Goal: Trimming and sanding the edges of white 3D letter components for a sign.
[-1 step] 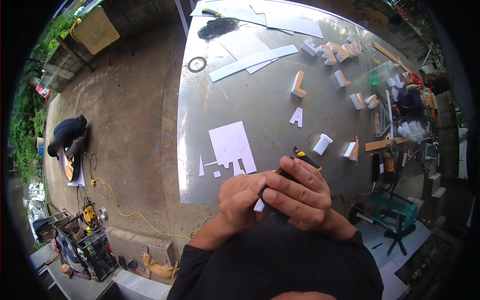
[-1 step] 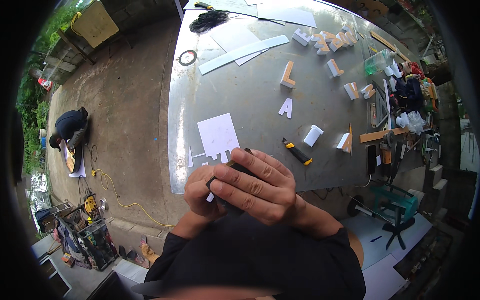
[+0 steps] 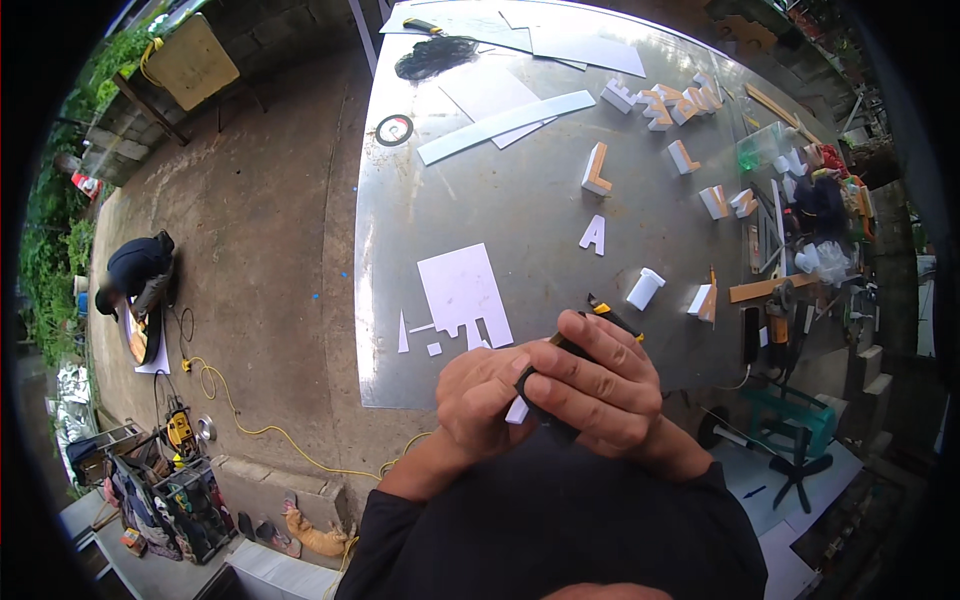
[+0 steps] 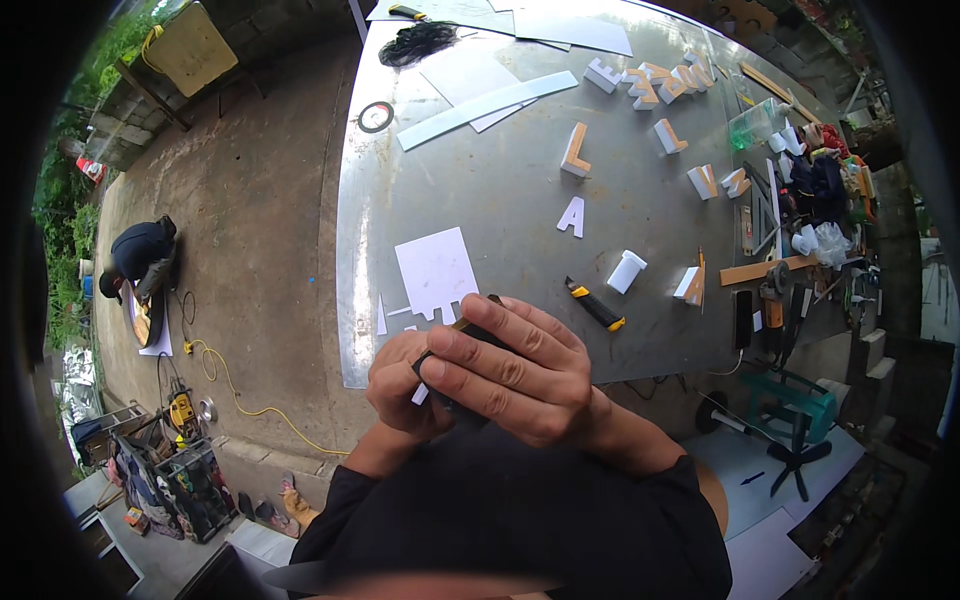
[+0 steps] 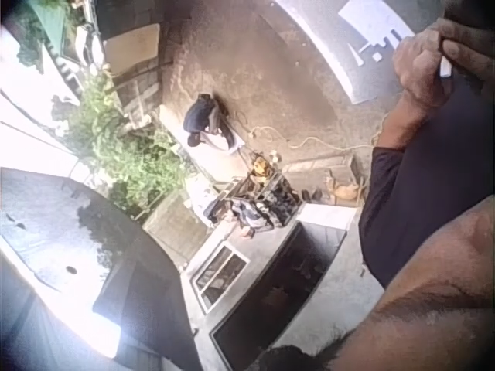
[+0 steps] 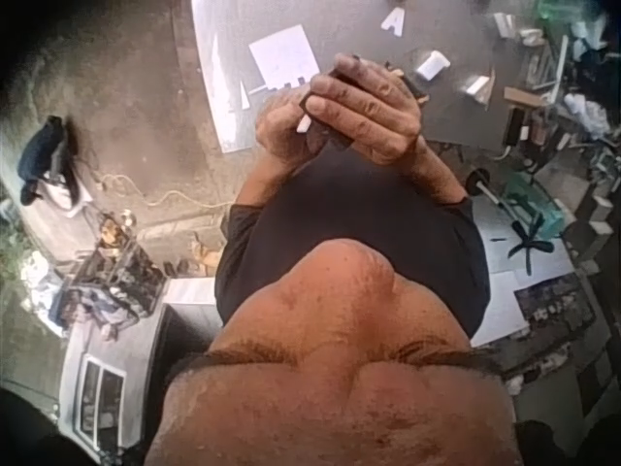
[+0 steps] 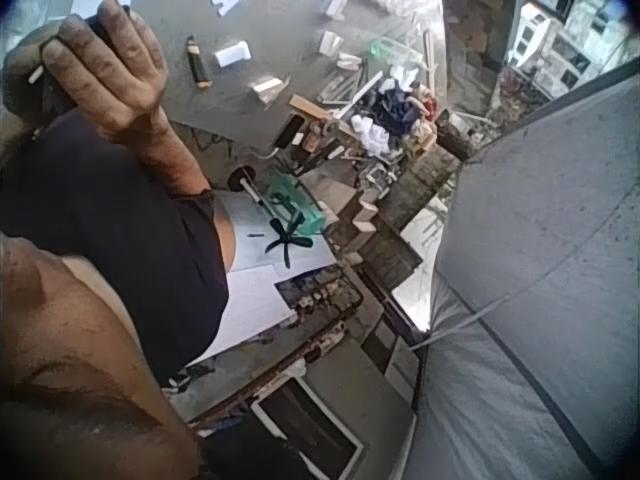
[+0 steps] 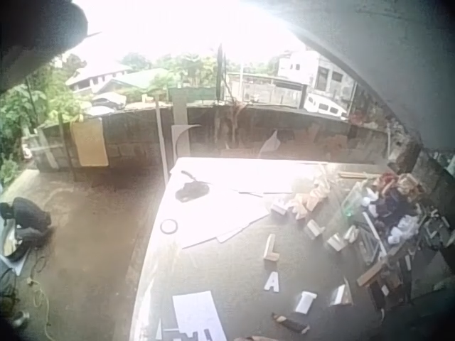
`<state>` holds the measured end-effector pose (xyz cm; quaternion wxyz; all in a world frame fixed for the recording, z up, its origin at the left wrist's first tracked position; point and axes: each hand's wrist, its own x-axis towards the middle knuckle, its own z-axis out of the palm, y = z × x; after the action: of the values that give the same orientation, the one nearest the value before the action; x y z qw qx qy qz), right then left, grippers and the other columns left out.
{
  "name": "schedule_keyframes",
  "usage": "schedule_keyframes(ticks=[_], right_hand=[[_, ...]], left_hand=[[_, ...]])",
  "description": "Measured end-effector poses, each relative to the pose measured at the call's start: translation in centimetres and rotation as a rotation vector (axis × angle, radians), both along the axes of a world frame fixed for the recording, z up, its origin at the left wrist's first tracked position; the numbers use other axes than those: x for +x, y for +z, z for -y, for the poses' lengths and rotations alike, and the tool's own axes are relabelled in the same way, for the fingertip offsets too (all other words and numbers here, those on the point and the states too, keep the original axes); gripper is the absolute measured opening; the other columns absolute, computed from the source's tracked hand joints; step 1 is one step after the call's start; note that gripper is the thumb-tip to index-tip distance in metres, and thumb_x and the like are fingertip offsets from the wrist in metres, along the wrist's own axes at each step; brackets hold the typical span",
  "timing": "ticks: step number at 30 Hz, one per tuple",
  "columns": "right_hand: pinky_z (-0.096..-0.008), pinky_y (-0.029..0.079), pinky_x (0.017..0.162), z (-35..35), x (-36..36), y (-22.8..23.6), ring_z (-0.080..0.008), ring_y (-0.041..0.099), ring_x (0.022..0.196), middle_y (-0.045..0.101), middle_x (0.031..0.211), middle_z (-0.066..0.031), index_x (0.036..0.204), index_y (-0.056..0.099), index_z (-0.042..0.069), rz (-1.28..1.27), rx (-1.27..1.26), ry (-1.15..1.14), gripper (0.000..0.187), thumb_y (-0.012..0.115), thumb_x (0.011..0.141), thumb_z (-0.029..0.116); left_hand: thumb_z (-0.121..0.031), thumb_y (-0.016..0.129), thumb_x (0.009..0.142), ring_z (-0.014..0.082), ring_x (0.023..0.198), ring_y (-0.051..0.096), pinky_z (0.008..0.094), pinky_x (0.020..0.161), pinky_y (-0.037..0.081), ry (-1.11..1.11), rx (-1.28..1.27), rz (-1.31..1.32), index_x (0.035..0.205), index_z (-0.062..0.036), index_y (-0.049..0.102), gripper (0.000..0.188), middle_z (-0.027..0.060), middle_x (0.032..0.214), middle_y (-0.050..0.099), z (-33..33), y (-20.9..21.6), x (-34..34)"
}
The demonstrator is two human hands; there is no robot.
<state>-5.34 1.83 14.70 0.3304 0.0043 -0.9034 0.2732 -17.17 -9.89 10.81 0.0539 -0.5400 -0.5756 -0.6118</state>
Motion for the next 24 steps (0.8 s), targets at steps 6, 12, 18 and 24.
schedule_keyframes(ticks=[6,12,18,24], right_hand=[[-0.0403,0.043,0.105,0.2,-0.2,-0.2,-0.0261,0.058,0.123,0.069,0.12,-0.0059,0.114,0.071,0.015,-0.035,0.022,-0.057,0.028,0.06,0.088,0.012],[-0.0397,0.042,0.104,0.4,0.0,0.2,-0.0244,0.059,0.122,0.068,0.121,-0.0048,0.112,0.072,0.016,-0.015,0.03,-0.027,0.026,0.058,0.09,0.016],[-0.0376,0.041,0.1,-0.2,-0.2,0.1,-0.0232,0.059,0.122,0.069,0.12,-0.0027,0.114,0.071,0.016,-0.018,0.087,-0.083,0.026,0.059,0.091,0.016],[-0.0405,0.04,0.099,0.2,0.3,0.8,-0.0284,0.056,0.126,0.068,0.12,-0.008,0.11,0.071,0.012,0.017,0.107,0.012,0.024,0.06,0.089,0.015]], left_hand=[[-0.002,0.064,0.087,0.0255,0.066,0.07,0.0293,0.05,0.05,0.049,0.146,-0.047,0.112,0.0007,0.048,0.03,0.0203,0.086,0.071,-0.2,-1.0,0.0],[-0.003,0.064,0.088,0.0265,0.067,0.071,0.0298,0.051,0.051,0.027,0.119,-0.032,0.111,-0.0003,0.048,0.028,0.0207,0.088,0.071,-0.2,-0.9,-0.3],[-0.006,0.063,0.089,0.0274,0.069,0.071,0.0318,0.054,0.052,0.005,0.124,-0.022,0.108,0.0,0.049,0.024,0.0204,0.088,0.071,-0.4,-1.0,-0.1],[-0.003,0.062,0.088,0.0275,0.068,0.07,0.0322,0.054,0.051,-0.061,0.121,0.016,0.109,0.0009,0.05,0.025,0.0203,0.09,0.07,-0.8,-0.9,-0.2]])
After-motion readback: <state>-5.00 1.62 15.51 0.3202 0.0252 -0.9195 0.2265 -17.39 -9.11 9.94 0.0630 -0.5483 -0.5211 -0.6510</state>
